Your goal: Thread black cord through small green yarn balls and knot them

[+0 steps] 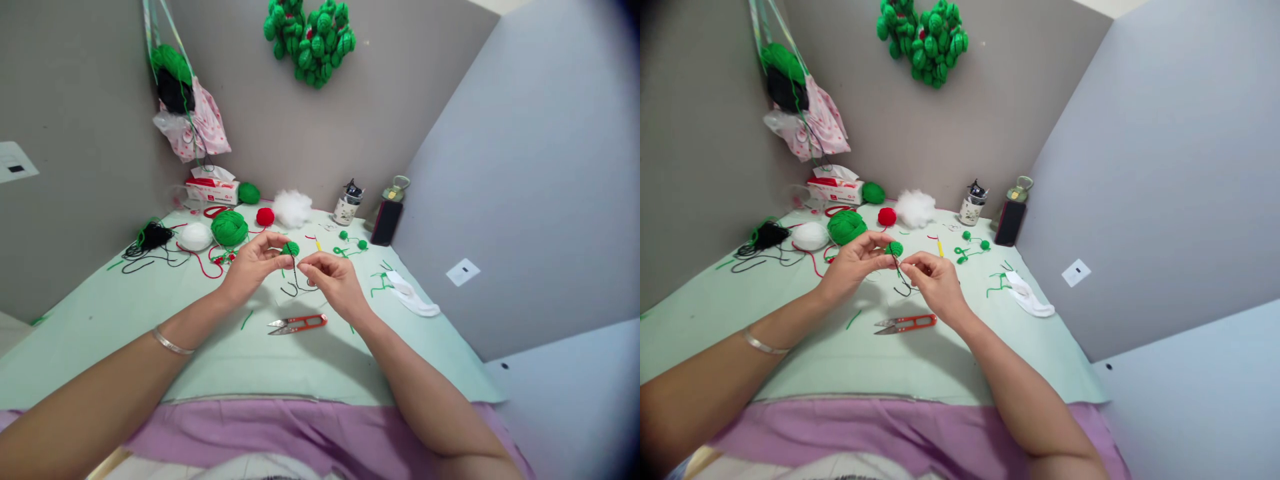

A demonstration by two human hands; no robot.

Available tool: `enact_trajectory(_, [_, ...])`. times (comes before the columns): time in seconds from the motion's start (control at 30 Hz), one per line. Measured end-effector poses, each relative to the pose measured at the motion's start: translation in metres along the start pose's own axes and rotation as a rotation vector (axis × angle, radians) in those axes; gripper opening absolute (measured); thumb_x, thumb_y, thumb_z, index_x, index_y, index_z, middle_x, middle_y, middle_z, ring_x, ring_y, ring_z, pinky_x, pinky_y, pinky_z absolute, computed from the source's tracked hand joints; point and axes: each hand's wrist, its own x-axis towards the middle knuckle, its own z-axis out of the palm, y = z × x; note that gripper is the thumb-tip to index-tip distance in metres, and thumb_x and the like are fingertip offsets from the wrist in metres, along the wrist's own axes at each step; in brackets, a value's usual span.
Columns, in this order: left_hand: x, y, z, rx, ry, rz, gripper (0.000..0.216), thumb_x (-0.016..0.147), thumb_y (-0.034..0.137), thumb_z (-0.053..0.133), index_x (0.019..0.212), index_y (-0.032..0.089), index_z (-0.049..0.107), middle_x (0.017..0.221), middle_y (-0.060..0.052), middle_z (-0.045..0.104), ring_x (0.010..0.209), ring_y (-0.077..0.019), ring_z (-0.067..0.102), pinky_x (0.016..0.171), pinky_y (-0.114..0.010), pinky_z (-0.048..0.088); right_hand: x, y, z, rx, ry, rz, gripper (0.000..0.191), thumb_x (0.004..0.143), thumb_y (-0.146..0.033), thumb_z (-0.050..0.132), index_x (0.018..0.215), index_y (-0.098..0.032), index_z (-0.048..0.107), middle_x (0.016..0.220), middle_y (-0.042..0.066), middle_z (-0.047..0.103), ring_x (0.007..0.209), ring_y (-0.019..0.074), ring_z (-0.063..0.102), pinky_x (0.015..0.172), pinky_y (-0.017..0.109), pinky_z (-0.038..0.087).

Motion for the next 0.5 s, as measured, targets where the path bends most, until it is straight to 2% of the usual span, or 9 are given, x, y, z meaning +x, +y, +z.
enact_trajectory(0.27, [-0.0022,-0.0017,0.0036,-0.060,-0.016,0.001,0.030,0.072,0.026,0.078,0.093,0.018,0.057,0.088,0.000,0.064,0.078,-0.0145,0.064,0.077,-0.033,0.054,-0.0015,0.0024,0.0049,0.023,0.012,-0.046,0.018,0.083,-0.034,0.064,0.075,-0.018,0.066,0.063,-0.001,0.057,0.057,0.0111,0.050,0.054,0.024,0.039])
enact_trajectory(0.5, [-0.0040,-0.0018,0.0066,-0.066,0.005,-0.025,0.028,0.072,0.027,0.076,0.091,0.019,0.057,0.082,0.002,0.061,0.079,-0.0141,0.061,0.077,-0.031,0.052,-0.0006,0.0094,0.0099,0.091,0.033,-0.037,0.020,0.082,-0.038,0.066,0.076,-0.019,0.065,0.060,-0.001,0.056,0.053,0.0101,0.046,0.049,0.024,0.037])
